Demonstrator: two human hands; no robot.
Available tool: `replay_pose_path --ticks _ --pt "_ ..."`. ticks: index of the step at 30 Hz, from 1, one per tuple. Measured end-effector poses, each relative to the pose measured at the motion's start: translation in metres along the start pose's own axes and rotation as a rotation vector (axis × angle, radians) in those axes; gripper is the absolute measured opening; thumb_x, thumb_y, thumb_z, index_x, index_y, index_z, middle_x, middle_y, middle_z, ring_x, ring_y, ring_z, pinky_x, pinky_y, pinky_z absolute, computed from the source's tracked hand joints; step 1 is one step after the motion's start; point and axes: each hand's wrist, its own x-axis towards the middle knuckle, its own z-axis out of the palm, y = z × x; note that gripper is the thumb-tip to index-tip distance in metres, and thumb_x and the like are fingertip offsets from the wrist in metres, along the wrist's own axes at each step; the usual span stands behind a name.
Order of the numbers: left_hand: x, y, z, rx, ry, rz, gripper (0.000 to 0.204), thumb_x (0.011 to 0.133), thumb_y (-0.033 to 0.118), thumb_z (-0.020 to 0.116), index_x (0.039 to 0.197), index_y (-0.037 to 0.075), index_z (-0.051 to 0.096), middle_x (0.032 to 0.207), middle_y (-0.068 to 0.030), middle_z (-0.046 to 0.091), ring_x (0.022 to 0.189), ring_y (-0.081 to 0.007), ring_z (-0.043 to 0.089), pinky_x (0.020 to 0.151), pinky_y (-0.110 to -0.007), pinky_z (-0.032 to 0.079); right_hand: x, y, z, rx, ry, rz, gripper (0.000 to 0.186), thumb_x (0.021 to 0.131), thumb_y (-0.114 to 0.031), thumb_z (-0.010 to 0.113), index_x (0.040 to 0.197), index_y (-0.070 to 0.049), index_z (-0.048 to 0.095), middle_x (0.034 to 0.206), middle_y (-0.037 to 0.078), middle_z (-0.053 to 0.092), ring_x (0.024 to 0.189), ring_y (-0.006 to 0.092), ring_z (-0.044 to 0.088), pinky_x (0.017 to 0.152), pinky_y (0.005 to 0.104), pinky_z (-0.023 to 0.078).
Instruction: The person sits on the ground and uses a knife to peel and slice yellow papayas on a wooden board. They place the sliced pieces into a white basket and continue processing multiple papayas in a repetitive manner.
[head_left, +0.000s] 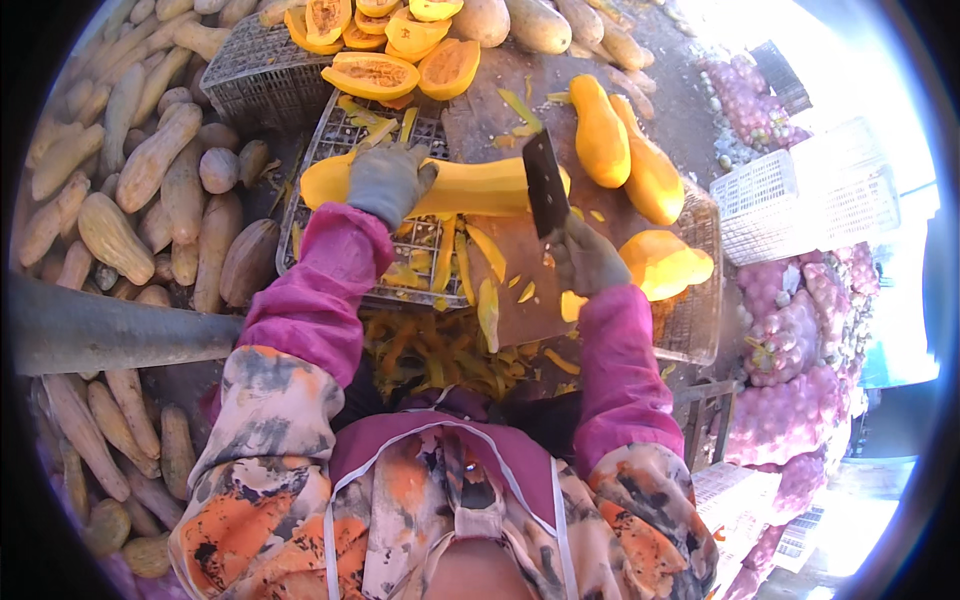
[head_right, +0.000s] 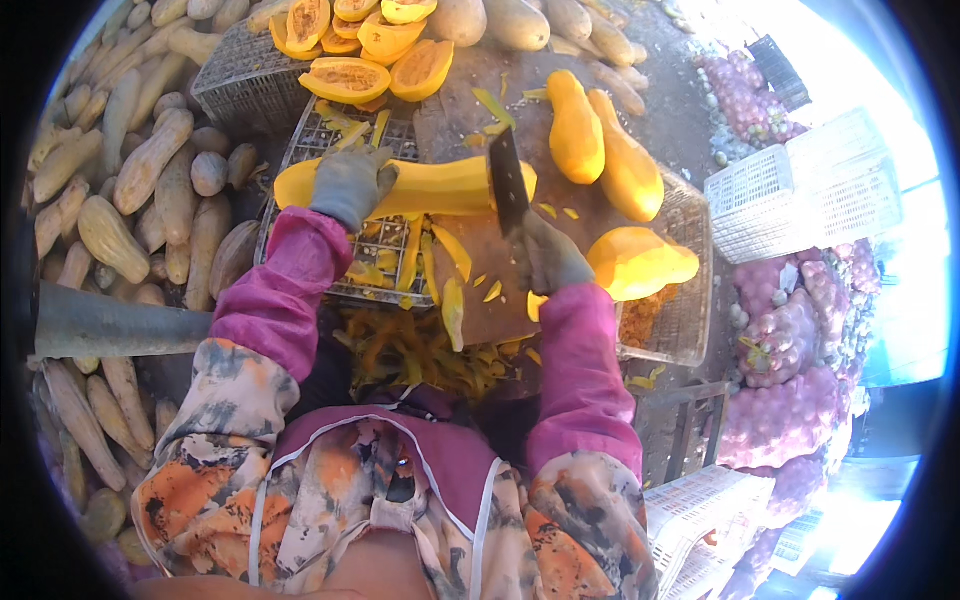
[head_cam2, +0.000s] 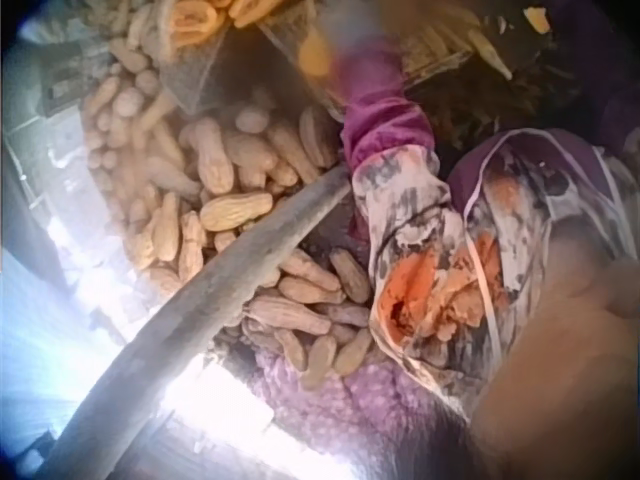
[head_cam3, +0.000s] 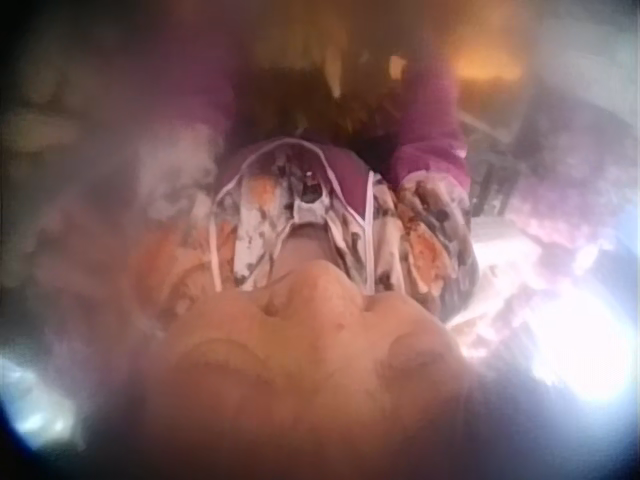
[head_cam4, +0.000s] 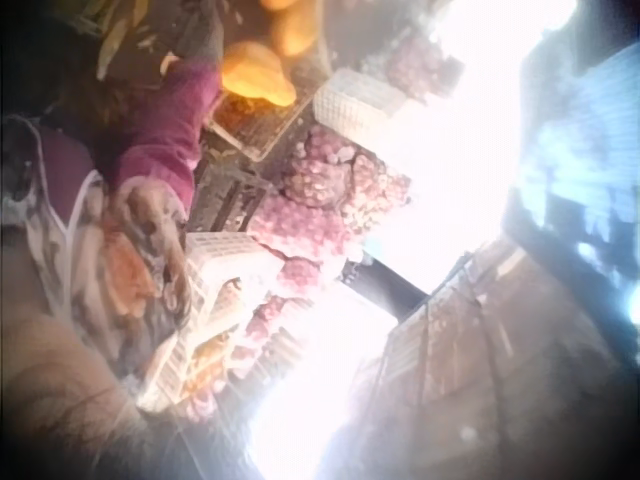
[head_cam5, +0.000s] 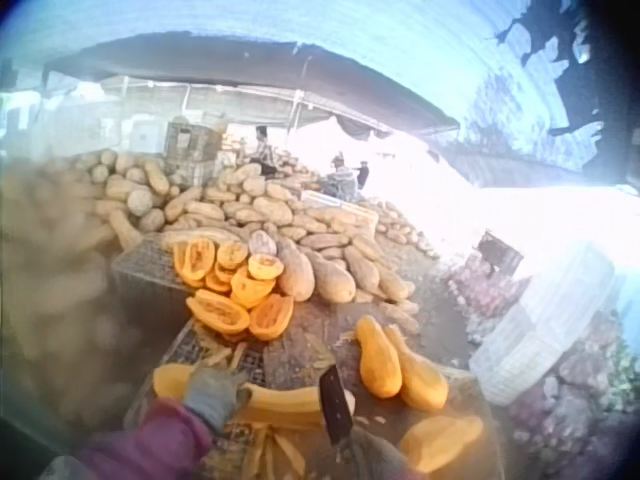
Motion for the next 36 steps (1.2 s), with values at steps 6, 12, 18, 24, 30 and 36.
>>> replay_pose_path --ticks 6,12,18,24,30,36 --pt "0.001 0.001 -0.005 -0.005 -0.027 0.001 0.04 0.1 0.045 0.05 0.115 0.014 0.069 0.11 -0.0096 0.072 0.109 -0.0281 0.066 0.1 -0.047 0.042 -0.038 -0.004 0.038 -0.095 0.096 -0.126 0.03 0.095 -0.041 0.06 0.093 -0.011 0.057 0.071 0.0 0.054 0.054 0.0131 0.052 0.048 0.0277 0.042" --pt "0.0 0.003 -0.004 -0.003 -0.024 -0.004 0.039 0.1 0.044 0.051 0.116 0.014 0.069 0.112 -0.0081 0.072 0.111 -0.0258 0.065 0.103 -0.047 0.041 -0.094 0.0 0.11 -0.139 0.263 -0.946 0.021 0.095 -0.028 0.058 0.094 -0.007 0.054 0.07 0.003 0.053 0.057 0.0148 0.056 0.05 0.0266 0.044" --pt "0.004 -0.003 -0.002 0.013 0.069 0.069 0.036 0.099 0.042 0.05 0.112 0.014 0.069 0.109 -0.0085 0.072 0.109 -0.0259 0.066 0.102 -0.047 0.041 0.025 0.048 0.087 0.177 -0.014 -0.05 0.032 0.097 -0.042 0.056 0.1 -0.011 0.056 0.073 0.002 0.053 0.054 0.0147 0.047 0.05 0.0301 0.04" --pt "0.007 0.003 0.0 -0.065 0.0 -0.093 0.036 0.097 0.041 0.051 0.109 0.012 0.068 0.104 -0.0131 0.072 0.107 -0.0304 0.066 0.099 -0.047 0.045 0.003 0.033 0.068 -0.03 0.043 -0.017 0.031 0.1 -0.04 0.055 0.105 -0.01 0.056 0.073 0.0 0.052 0.055 0.013 0.048 0.05 0.0296 0.04" --pt "0.009 0.012 0.016 0.053 0.103 -0.222 0.037 0.099 0.041 0.048 0.109 0.01 0.068 0.109 -0.012 0.072 0.106 -0.0275 0.067 0.102 -0.047 0.042 -0.037 0.027 0.135 -0.009 0.043 -1.021 0.025 0.099 -0.035 0.056 0.103 -0.01 0.058 0.073 0.0 0.052 0.055 0.0129 0.047 0.052 0.0298 0.041" --pt "0.01 -0.001 0.022 0.079 0.24 -0.126 0.035 0.099 0.038 0.049 0.1 0.01 0.07 0.101 -0.0103 0.074 0.1 -0.0272 0.069 0.101 -0.041 0.044 0.052 0.039 0.107 0.175 -0.166 0.131 0.033 0.099 -0.046 0.053 0.099 -0.013 0.054 0.07 -0.001 0.049 0.054 0.0155 0.045 0.049 0.0335 0.038"
